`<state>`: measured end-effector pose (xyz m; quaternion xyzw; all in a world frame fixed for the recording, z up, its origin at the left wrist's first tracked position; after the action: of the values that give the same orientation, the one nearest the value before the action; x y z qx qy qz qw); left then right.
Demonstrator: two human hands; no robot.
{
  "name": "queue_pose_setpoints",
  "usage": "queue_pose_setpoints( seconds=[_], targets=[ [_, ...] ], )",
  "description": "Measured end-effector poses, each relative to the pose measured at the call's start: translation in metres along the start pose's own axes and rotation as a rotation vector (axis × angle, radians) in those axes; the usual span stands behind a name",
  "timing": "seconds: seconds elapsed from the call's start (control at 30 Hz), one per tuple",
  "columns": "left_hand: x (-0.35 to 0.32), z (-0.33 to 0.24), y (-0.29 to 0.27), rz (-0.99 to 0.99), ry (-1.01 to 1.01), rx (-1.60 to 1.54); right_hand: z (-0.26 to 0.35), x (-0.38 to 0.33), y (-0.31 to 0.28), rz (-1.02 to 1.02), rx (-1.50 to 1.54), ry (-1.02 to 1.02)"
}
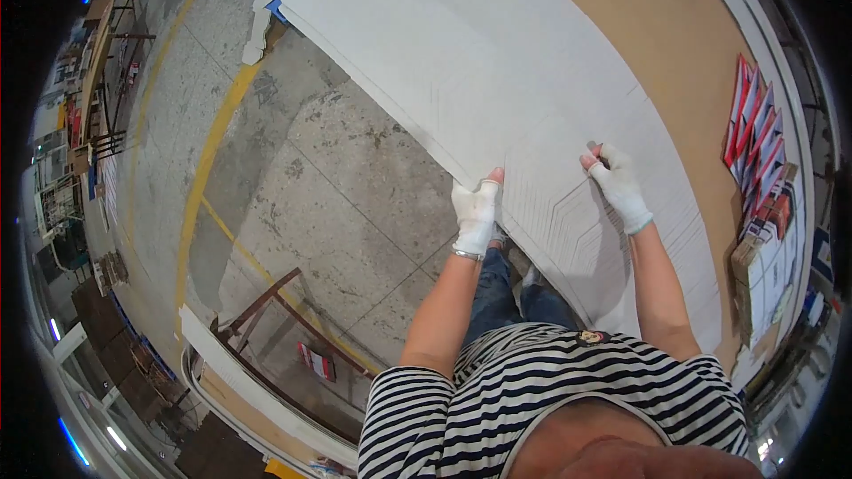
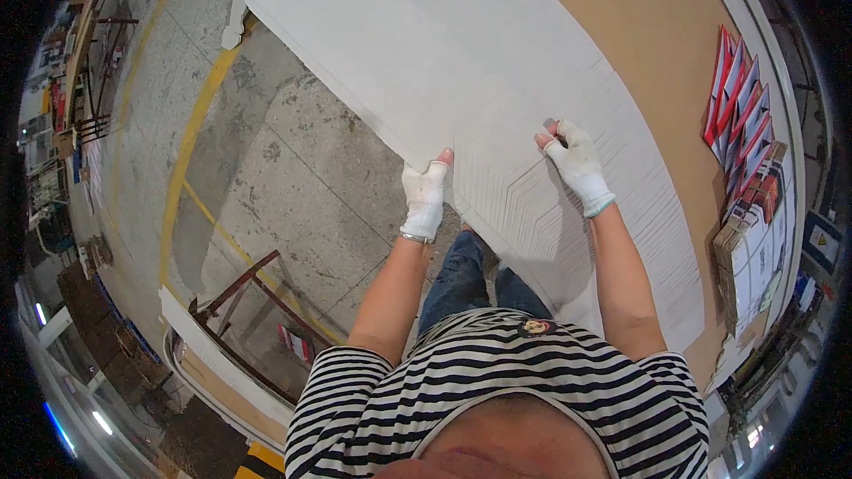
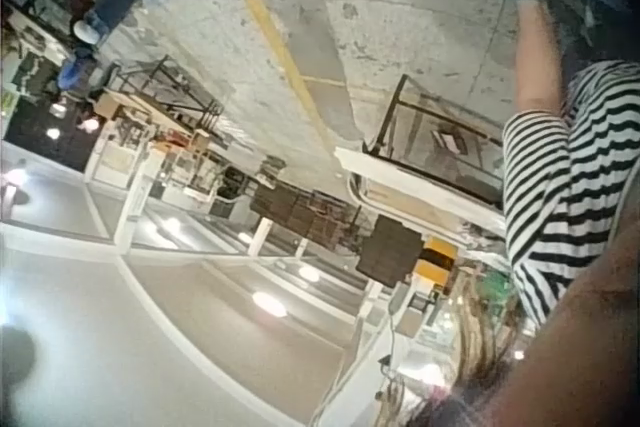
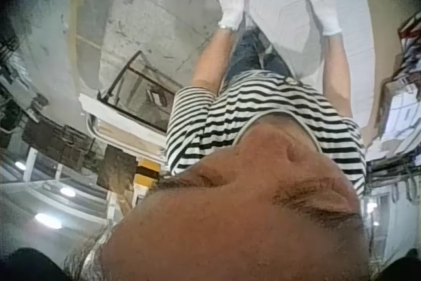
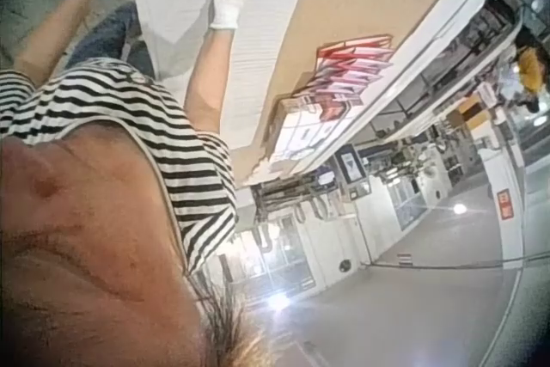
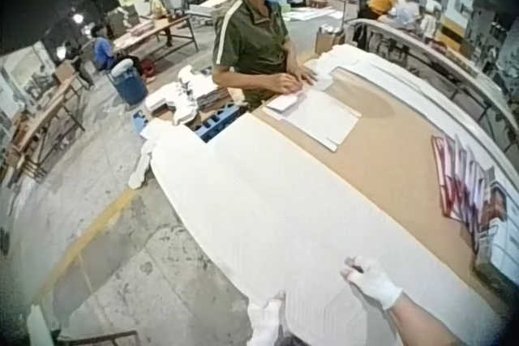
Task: The recorder is separating flat cardboard templates from larger sheets and stacking them on a workbench.
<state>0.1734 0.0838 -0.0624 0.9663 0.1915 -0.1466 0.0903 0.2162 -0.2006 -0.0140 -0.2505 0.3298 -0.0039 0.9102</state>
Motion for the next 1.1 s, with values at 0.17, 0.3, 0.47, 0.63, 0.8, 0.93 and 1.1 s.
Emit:
queue_pose_setpoints(
  seconds=[0.17,0.3,0.47,0.63,0.8,0.93,1.1],
  targets=[
    [-0.001,-0.004,0.002,0.001,0.043,-0.03,-0.009,0.003,0.002,-0.014,0.016,-0.017],
    [-0.007,-0.003,0.006,0.063,0.028,-0.023,-0.007,0.002,0.001,0.041,0.051,0.031],
    [-0.012,-0.001,0.003,0.016,0.004,0.003,-0.004,-0.012,-0.016,0.014,0.065,0.039],
    [-0.01,0.0,0.006,0.0,0.031,-0.01,-0.017,-0.005,-0.006,0.071,0.128,0.082],
    [-0.011,0.006,0.004,0.029,0.013,0.014,-0.022,-0.004,-0.009,-0.024,0.07,0.052],
    [-0.02,0.008,0.004,0.065,0.031,0.099,-0.022,-0.005,-0.011,0.053,0.081,0.076],
    [-0.024,0.014,0.008,0.031,-0.027,-0.018,-0.027,-0.005,-0.015,0.061,-0.028,0.083]
  ],
)
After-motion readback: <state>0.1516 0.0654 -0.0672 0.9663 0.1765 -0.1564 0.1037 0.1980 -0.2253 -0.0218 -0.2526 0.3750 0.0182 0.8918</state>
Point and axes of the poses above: each hand's wrist, its own x-axis towards the middle knuckle, its own y-axis out of the palm, z = x × y, the point moved 10 cm from there along x, towards the middle knuckle, and after that the axes turned 13 degrees about y, right-handed, at the moved point
